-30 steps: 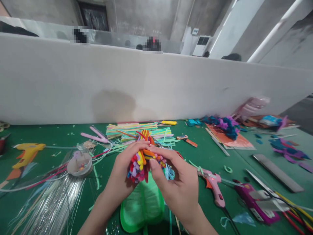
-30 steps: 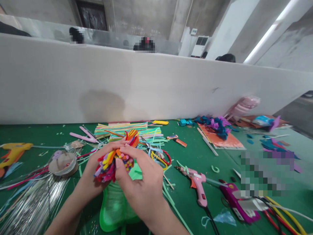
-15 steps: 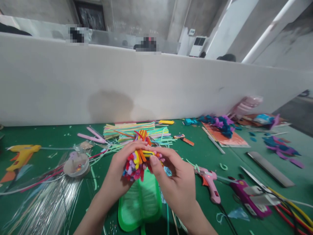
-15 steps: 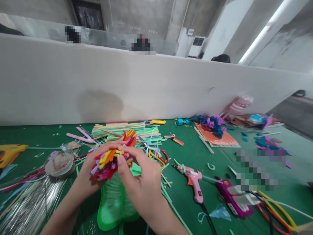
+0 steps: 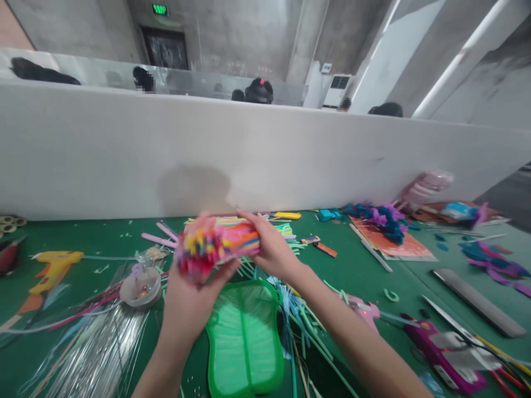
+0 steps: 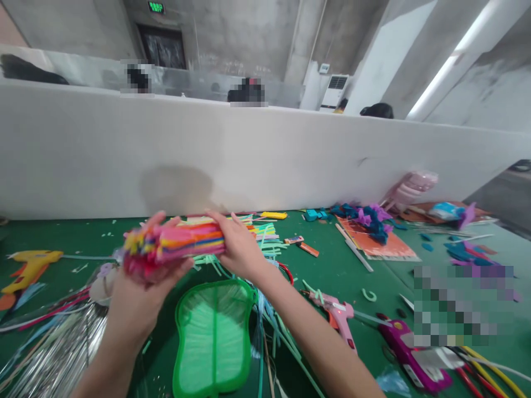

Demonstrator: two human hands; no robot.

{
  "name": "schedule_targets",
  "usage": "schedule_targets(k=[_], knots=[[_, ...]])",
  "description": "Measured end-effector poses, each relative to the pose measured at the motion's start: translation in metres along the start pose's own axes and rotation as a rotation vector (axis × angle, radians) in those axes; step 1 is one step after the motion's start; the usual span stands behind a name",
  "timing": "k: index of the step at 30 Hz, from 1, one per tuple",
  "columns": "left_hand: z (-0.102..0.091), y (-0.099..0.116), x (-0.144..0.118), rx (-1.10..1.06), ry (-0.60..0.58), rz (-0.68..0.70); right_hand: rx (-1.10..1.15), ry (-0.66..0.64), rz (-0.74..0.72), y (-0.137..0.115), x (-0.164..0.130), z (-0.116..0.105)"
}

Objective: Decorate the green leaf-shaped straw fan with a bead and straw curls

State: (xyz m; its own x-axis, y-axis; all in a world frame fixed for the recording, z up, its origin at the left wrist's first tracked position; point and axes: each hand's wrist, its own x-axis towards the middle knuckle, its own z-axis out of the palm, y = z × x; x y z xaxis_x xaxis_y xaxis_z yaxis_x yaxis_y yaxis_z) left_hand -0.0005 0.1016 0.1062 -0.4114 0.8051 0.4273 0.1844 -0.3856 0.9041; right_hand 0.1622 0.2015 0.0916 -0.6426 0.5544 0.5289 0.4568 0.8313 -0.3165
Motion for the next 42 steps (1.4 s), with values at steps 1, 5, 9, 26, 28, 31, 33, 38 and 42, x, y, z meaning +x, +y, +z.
schedule_targets(k=[1,5,9,26,28,31,33,38,42], knots=[[-0.005,0.002,0.003,-0.022,0.063,-0.017,-0.087,-0.017,0.041,0.011,0.014,0.002],[-0.034,0.013,0.012,-0.109,0.331,-0.062,-0.386,-0.112,0.215,0.054,0.063,0.012],[-0.050,0.022,0.015,-0.114,0.385,0.013,-0.442,-0.174,0.219,0.083,0.087,0.035],[-0.050,0.020,0.017,-0.090,0.338,-0.040,-0.421,-0.405,0.180,0.080,0.068,0.083],[-0.047,0.019,0.016,-0.076,0.307,-0.042,-0.408,-0.402,0.187,0.078,0.068,0.074],[-0.044,0.016,0.014,-0.036,0.254,-0.041,-0.371,-0.377,0.183,0.077,0.068,0.051],[-0.043,0.015,0.013,0.008,0.218,-0.035,-0.336,-0.324,0.180,0.076,0.068,0.029],[-0.045,0.005,0.017,0.279,0.002,-0.100,-0.255,-0.048,0.214,0.053,0.057,-0.033],[-0.050,-0.022,0.006,0.538,-0.351,-0.180,0.047,0.009,0.170,0.028,0.019,-0.056]])
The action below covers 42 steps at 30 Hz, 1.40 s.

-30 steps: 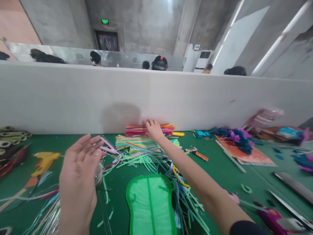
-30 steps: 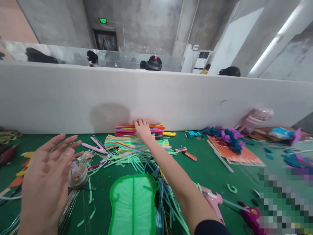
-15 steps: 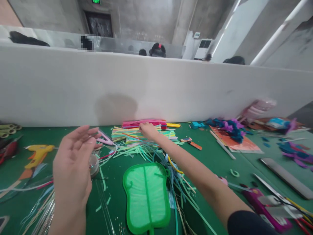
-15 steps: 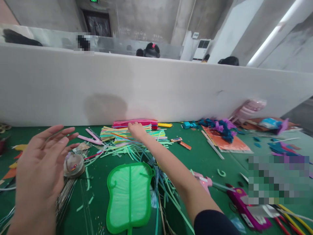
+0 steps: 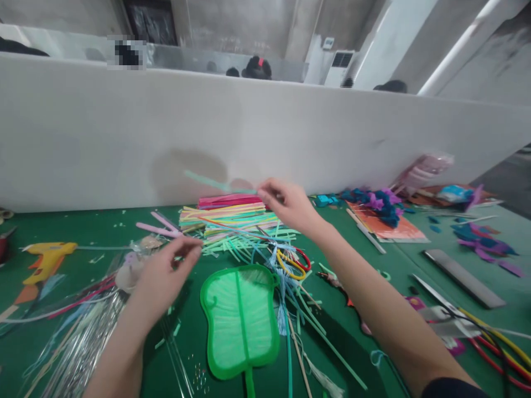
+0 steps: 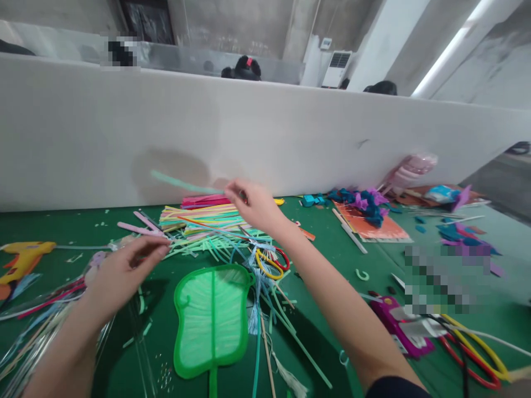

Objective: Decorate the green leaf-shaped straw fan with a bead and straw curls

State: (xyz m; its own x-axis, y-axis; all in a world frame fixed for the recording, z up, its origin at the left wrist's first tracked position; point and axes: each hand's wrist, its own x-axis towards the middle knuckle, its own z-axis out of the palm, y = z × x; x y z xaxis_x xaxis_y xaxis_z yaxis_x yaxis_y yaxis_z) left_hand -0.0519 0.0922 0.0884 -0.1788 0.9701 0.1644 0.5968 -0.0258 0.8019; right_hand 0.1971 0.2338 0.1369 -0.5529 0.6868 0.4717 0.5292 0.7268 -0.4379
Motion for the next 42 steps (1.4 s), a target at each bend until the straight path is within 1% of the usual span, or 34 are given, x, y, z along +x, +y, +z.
schedule_targets(k=[1,3,4,6,9,11,15,17,19,21,23,25,26,28,30,31,32,34,35,36,37,39,42], knots=[[0.006,-0.008,-0.005,0.074,-0.148,-0.004,0.043,-0.154,-0.002,0.000,-0.013,0.002],[0.018,-0.022,-0.018,0.181,-0.367,-0.050,0.031,-0.518,0.044,0.006,-0.039,0.014],[0.024,-0.029,-0.026,0.189,-0.427,-0.073,0.012,-0.595,0.070,0.011,-0.050,0.023],[0.035,-0.038,-0.038,0.195,-0.475,-0.112,-0.034,-0.658,0.106,0.022,-0.067,0.042],[0.046,-0.046,-0.048,0.203,-0.433,-0.148,-0.128,-0.649,0.150,0.031,-0.076,0.064],[0.051,-0.048,-0.050,0.228,-0.384,-0.157,-0.177,-0.635,0.164,0.033,-0.074,0.071],[0.056,-0.055,-0.052,0.305,-0.331,-0.127,-0.224,-0.614,0.152,0.031,-0.066,0.072],[0.057,-0.058,-0.054,0.327,-0.313,-0.095,-0.225,-0.611,0.135,0.032,-0.064,0.071],[0.057,-0.061,-0.057,0.352,-0.263,-0.049,-0.222,-0.606,0.122,0.034,-0.064,0.070],[0.054,-0.064,-0.059,0.381,-0.176,-0.003,-0.220,-0.599,0.116,0.037,-0.065,0.068],[0.050,-0.067,-0.060,0.421,-0.050,0.034,-0.211,-0.604,0.110,0.040,-0.065,0.065],[0.046,-0.068,-0.060,0.504,0.074,0.075,-0.193,-0.622,0.099,0.042,-0.064,0.062],[0.045,-0.069,-0.059,0.559,0.122,0.093,-0.183,-0.632,0.094,0.042,-0.064,0.061],[0.046,-0.066,-0.059,0.627,0.173,0.109,-0.166,-0.647,0.086,0.040,-0.063,0.060],[0.052,-0.060,-0.059,0.593,0.159,0.115,-0.151,-0.660,0.084,0.037,-0.060,0.061],[0.056,-0.057,-0.059,0.552,0.115,0.130,-0.148,-0.664,0.088,0.035,-0.059,0.063],[0.061,-0.053,-0.059,0.512,0.046,0.156,-0.150,-0.665,0.096,0.032,-0.058,0.064],[0.071,-0.047,-0.059,0.483,-0.129,0.208,-0.168,-0.656,0.131,0.029,-0.056,0.067],[0.076,-0.045,-0.059,0.493,-0.196,0.217,-0.178,-0.650,0.150,0.028,-0.055,0.068],[0.079,-0.045,-0.058,0.511,-0.235,0.211,-0.180,-0.647,0.164,0.027,-0.054,0.068],[0.081,-0.045,-0.057,0.531,-0.248,0.195,-0.171,-0.650,0.170,0.026,-0.053,0.067],[0.083,-0.047,-0.053,0.564,-0.234,0.153,-0.126,-0.676,0.154,0.024,-0.053,0.063],[0.080,-0.049,-0.048,0.593,-0.204,0.099,0.039,-0.743,0.105,0.020,-0.055,0.054]])
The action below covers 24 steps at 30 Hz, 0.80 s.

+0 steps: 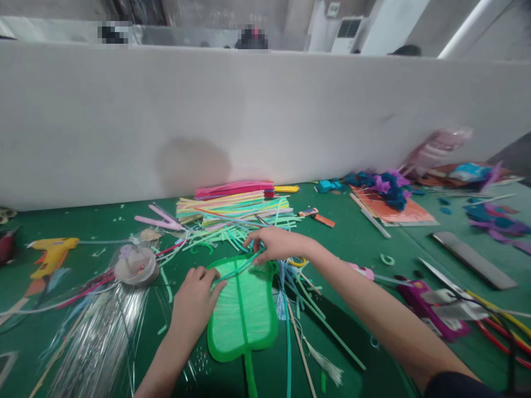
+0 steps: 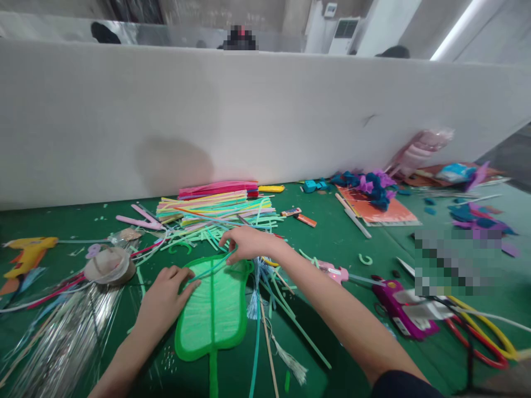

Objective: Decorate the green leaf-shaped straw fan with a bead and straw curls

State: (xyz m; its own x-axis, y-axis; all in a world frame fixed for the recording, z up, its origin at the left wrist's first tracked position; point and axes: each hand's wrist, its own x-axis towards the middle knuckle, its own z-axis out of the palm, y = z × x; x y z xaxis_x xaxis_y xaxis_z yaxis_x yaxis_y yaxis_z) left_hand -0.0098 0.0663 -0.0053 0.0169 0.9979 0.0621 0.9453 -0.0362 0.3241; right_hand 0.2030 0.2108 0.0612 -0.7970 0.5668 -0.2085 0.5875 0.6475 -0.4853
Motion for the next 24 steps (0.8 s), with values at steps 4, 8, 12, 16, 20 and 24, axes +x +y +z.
schedule_targets(k=[4,8,12,16,20,24], knots=[[-0.004,-0.001,0.005,-0.009,-0.028,-0.105,0.146,0.074,-0.012,-0.008,-0.007,0.005],[-0.006,-0.001,0.014,-0.085,-0.189,-0.182,0.068,0.223,0.149,-0.017,-0.006,0.027],[-0.005,-0.002,0.027,-0.108,-0.305,-0.193,-0.007,0.277,0.298,-0.027,-0.005,0.052],[-0.007,-0.004,0.037,-0.129,-0.410,-0.194,-0.060,0.310,0.401,-0.035,-0.005,0.070],[-0.012,-0.006,0.042,-0.161,-0.496,-0.192,-0.094,0.314,0.453,-0.041,-0.005,0.080],[-0.013,-0.007,0.045,-0.162,-0.526,-0.202,-0.100,0.306,0.423,-0.043,-0.005,0.084]])
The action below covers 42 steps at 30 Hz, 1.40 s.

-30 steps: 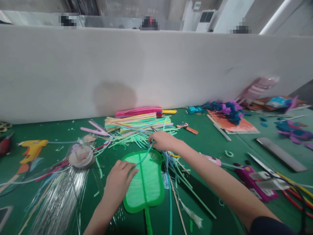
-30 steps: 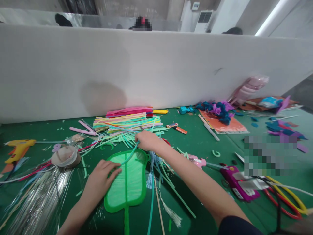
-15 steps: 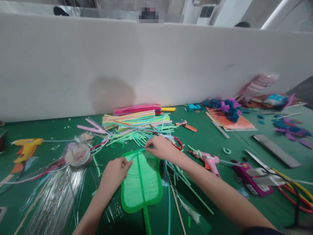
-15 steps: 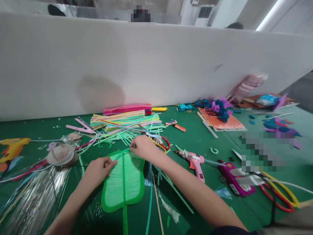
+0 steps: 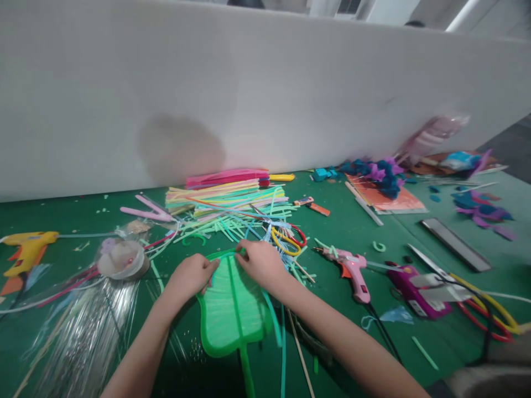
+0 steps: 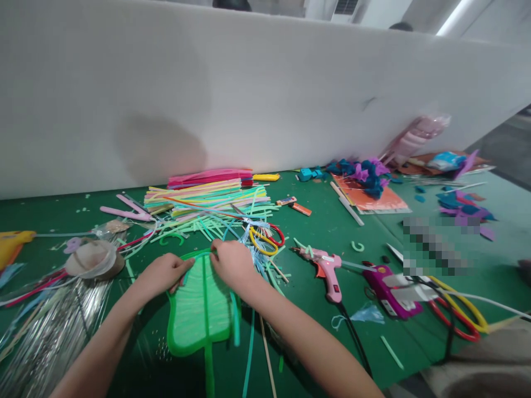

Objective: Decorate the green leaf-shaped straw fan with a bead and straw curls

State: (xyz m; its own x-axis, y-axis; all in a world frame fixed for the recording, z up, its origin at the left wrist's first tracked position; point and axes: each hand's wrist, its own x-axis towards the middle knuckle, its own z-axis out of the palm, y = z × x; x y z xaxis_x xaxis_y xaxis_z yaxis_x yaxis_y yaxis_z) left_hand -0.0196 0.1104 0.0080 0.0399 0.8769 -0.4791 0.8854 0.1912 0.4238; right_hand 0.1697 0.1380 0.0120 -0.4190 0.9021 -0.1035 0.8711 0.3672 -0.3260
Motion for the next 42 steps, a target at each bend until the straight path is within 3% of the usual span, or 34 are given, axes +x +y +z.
schedule_targets(k=[6,11,14,17,20,23,42], knots=[[0.004,0.004,0.002,0.097,0.079,-0.032,0.023,-0.029,-0.108,-0.001,0.000,0.003],[0.004,0.007,-0.016,0.226,0.224,0.008,0.025,-0.035,-0.114,0.001,0.000,0.006],[-0.001,-0.001,-0.031,0.247,0.220,0.132,0.028,-0.035,-0.116,0.001,0.001,0.007],[-0.004,-0.017,-0.037,0.228,0.180,0.348,0.032,-0.031,-0.113,0.001,0.002,0.007],[-0.005,-0.031,-0.033,0.191,0.143,0.560,0.035,-0.028,-0.111,0.000,0.003,0.006],[-0.003,-0.036,-0.024,0.183,0.149,0.661,0.036,-0.024,-0.110,-0.001,0.002,0.005],[0.002,-0.033,-0.017,0.139,0.225,0.567,0.133,-0.019,-0.100,0.001,0.002,0.005]])
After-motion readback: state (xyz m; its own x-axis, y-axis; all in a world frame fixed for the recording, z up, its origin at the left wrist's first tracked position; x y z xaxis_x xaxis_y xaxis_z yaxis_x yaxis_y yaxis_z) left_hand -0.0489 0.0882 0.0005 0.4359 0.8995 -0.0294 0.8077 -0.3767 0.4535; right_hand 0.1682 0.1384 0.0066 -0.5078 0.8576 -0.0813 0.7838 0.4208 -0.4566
